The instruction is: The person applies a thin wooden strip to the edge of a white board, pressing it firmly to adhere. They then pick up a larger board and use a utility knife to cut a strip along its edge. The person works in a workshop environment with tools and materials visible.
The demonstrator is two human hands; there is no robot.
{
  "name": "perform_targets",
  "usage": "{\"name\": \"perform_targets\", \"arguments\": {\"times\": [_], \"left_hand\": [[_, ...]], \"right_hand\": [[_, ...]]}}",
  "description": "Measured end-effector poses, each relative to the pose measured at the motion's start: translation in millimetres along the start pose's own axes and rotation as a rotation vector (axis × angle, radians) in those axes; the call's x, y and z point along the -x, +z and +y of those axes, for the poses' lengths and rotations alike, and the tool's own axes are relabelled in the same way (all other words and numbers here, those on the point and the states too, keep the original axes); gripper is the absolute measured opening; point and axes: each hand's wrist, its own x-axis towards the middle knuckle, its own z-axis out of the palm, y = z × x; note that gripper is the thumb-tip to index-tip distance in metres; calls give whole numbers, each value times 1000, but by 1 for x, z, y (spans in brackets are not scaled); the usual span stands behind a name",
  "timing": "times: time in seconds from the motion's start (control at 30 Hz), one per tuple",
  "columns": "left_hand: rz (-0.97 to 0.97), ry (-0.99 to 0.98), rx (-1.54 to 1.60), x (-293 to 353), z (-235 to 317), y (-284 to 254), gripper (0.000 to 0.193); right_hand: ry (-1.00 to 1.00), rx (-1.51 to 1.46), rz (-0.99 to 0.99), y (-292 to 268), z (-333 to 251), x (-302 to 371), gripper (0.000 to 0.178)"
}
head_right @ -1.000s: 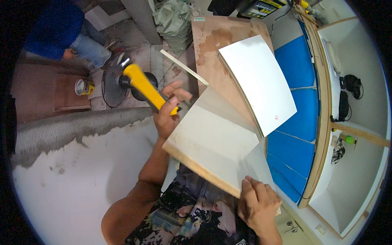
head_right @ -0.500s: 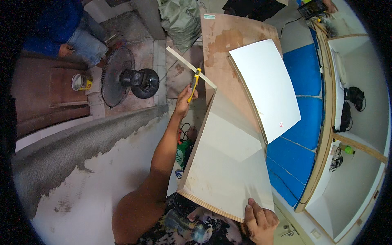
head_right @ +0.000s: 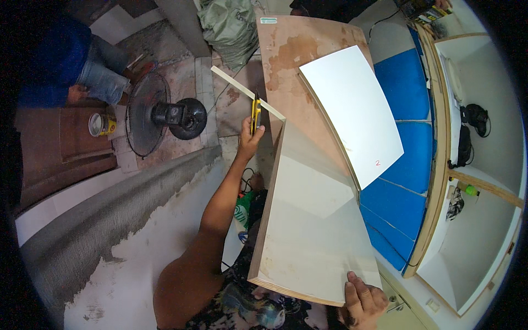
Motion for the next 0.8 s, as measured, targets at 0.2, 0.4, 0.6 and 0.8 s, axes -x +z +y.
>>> {"name": "perform_targets", "arguments": {"times": [0.2, 0.4, 0.6, 0.8], "left_hand": [[-58, -153, -93, -9, 6, -8, 57], [-81, -260, 129, -15, -7, -5, 46], [-65, -327, 459, -26, -27, -2, 32], [-91, -394, 445, -26, -16, -5, 31]], "right_hand": [[-16, -3, 31, 0, 8, -2, 44], [-5, -22, 14, -2, 12, -2, 41], [0, -47, 20, -1, 15, -2, 39], [9, -53, 34, -1, 11, -4, 37]]}}
